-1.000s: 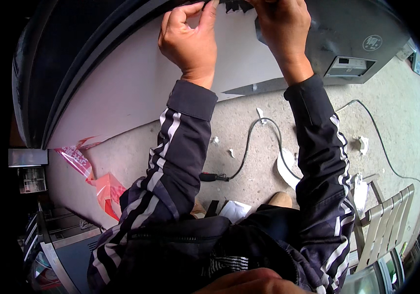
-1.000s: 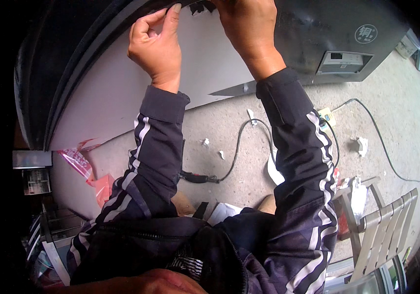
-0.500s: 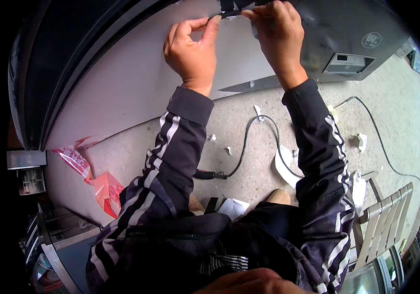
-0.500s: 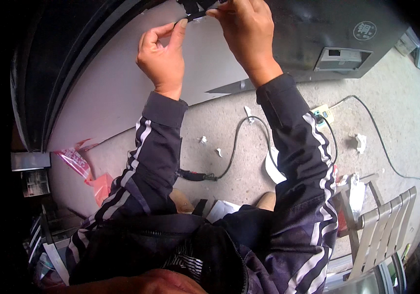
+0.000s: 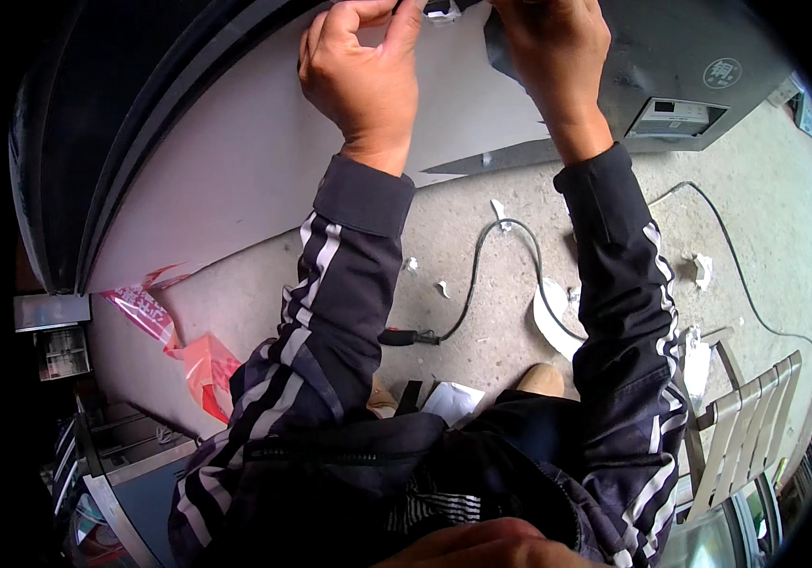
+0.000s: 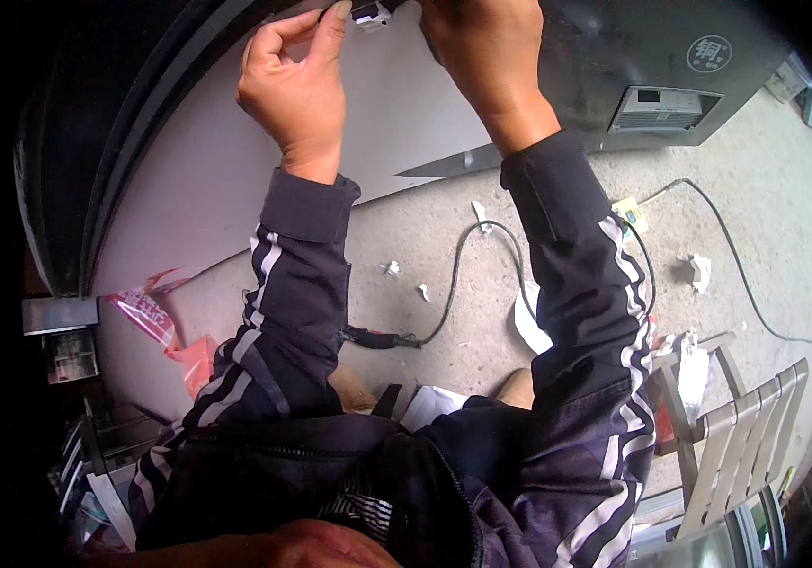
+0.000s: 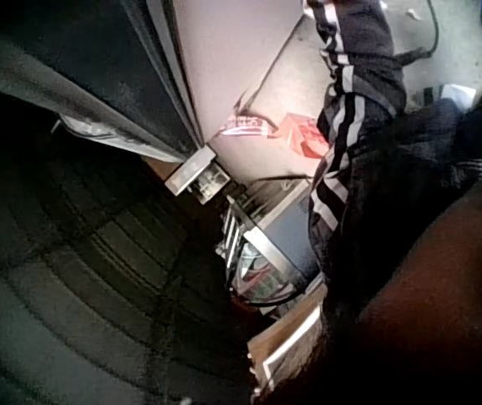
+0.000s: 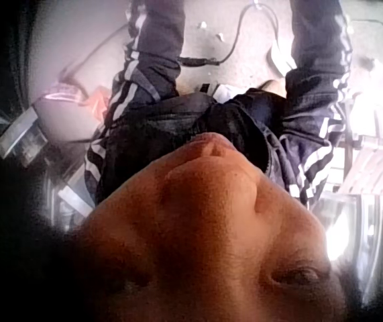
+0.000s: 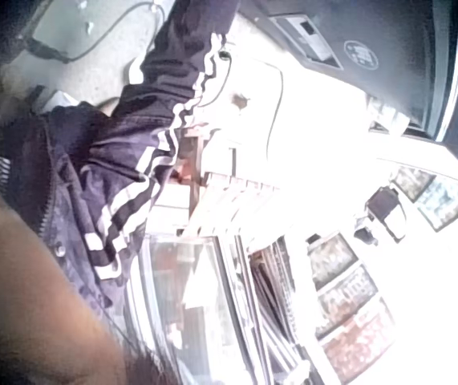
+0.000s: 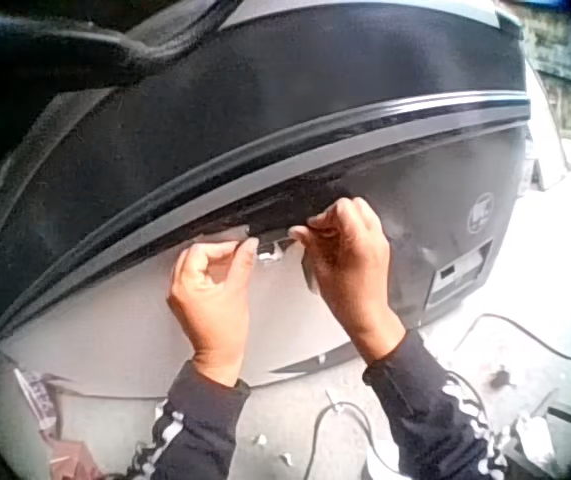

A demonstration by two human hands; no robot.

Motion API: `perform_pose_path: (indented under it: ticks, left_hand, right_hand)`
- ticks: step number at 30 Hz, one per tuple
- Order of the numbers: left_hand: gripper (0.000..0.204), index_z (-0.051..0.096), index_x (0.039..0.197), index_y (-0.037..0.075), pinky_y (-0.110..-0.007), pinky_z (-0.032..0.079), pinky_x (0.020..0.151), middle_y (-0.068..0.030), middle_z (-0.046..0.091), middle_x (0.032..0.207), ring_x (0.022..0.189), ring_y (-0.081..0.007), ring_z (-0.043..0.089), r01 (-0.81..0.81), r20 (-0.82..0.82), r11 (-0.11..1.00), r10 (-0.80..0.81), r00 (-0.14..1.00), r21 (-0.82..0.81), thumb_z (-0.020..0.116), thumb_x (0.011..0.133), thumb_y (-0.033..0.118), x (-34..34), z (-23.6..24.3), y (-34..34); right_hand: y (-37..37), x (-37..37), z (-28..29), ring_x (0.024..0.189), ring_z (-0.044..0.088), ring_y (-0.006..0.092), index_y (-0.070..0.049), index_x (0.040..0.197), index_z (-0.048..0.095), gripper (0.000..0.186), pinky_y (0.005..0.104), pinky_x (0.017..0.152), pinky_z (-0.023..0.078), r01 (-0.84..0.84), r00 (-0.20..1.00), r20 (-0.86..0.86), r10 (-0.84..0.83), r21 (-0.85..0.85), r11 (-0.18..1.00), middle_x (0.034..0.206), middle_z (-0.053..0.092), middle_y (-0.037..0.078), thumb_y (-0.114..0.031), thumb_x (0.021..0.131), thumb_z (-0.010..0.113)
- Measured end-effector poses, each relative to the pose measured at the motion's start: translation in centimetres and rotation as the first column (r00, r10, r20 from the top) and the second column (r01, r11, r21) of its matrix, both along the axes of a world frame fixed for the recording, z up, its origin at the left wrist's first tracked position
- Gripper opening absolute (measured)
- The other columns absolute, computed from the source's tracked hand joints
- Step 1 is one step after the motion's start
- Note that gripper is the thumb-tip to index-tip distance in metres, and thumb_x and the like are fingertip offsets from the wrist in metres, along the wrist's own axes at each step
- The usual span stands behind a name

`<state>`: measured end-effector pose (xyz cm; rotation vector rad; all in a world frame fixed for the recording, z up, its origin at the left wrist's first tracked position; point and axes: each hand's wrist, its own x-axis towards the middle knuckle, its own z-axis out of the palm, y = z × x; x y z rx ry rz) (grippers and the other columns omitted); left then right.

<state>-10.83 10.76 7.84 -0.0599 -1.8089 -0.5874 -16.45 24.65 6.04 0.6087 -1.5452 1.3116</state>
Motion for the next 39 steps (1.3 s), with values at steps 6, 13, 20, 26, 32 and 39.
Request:
perform_pose_path:
  ticks: [6,13,20,26,32,39]
  left_hand:
    - [0.023,0.072,0.076,0.01,-0.033,0.047,0.065,-0.0006,0.07,0.074,0.07,-0.0195,0.062,-0.073,-0.063,0.985,0.064,0.996,-0.157,0.09,0.071,0.024,-0.5,-3.1,-1.9]
    - [0.023,0.07,0.075,0.012,-0.038,0.048,0.069,0.0006,0.069,0.076,0.073,-0.0246,0.064,-0.032,-0.019,0.992,0.03,0.999,-0.124,0.089,0.071,0.025,-0.7,-3.7,-2.0]
    - [0.021,0.073,0.077,0.011,-0.032,0.048,0.062,-0.0012,0.069,0.074,0.069,-0.02,0.065,0.014,-0.142,0.956,-0.058,0.988,-0.293,0.089,0.072,0.024,-1.7,0.3,-0.2]
    - [0.019,0.069,0.076,0.008,-0.038,0.05,0.068,-0.0058,0.068,0.078,0.075,-0.0276,0.064,-0.053,-0.1,0.966,0.028,0.995,-0.252,0.086,0.071,0.01,-0.6,2.0,2.4]
    - [0.019,0.069,0.076,0.008,-0.038,0.05,0.069,-0.0058,0.068,0.078,0.075,-0.0277,0.064,-0.052,-0.115,0.966,0.024,0.993,-0.255,0.086,0.07,0.01,-0.9,1.0,1.5]
    - [0.022,0.074,0.077,0.012,-0.033,0.049,0.066,0.0001,0.07,0.074,0.072,-0.0216,0.065,-0.083,-0.105,0.943,0.052,0.993,-0.323,0.09,0.07,0.024,-0.7,-0.7,-1.3]
  right_hand:
    - [0.1,0.0,-2.3,0.071,0.055,0.0338,-0.003,0.08,0.052,0.028,0.0412,0.062,0.045,0.106,0.991,-0.088,-0.097,0.106,0.989,0.072,0.053,0.012,-0.003,0.077,0.08]
    - [0.5,-0.1,-2.7,0.071,0.053,0.0346,-0.004,0.081,0.055,0.026,0.0414,0.062,0.044,0.084,0.995,-0.066,-0.076,0.122,0.989,0.072,0.053,0.012,-0.004,0.076,0.08]
    - [1.0,-0.5,-1.6,0.071,0.062,0.0104,0.001,0.084,0.053,0.021,0.0234,0.063,0.051,-0.17,0.977,0.092,0.19,-0.188,0.967,0.083,0.052,0.006,0.005,0.086,0.073]
    - [0.9,-0.9,-1.6,0.076,0.065,0.0104,0.002,0.084,0.051,0.022,0.0232,0.067,0.053,-0.204,0.964,0.112,0.24,-0.263,0.943,0.084,0.051,0.005,0.007,0.087,0.072]
    - [0.2,0.0,-2.3,0.071,0.063,0.0147,0.001,0.082,0.052,0.024,0.0256,0.063,0.052,-0.11,0.987,0.093,0.132,-0.209,0.972,0.081,0.052,0.008,0.006,0.084,0.075]
    - [-0.8,0.1,-3.7,0.069,0.057,0.0279,-0.001,0.08,0.054,0.026,0.0358,0.062,0.047,0.079,0.997,0.019,-0.077,-0.096,0.992,0.076,0.053,0.011,0.0,0.078,0.08]
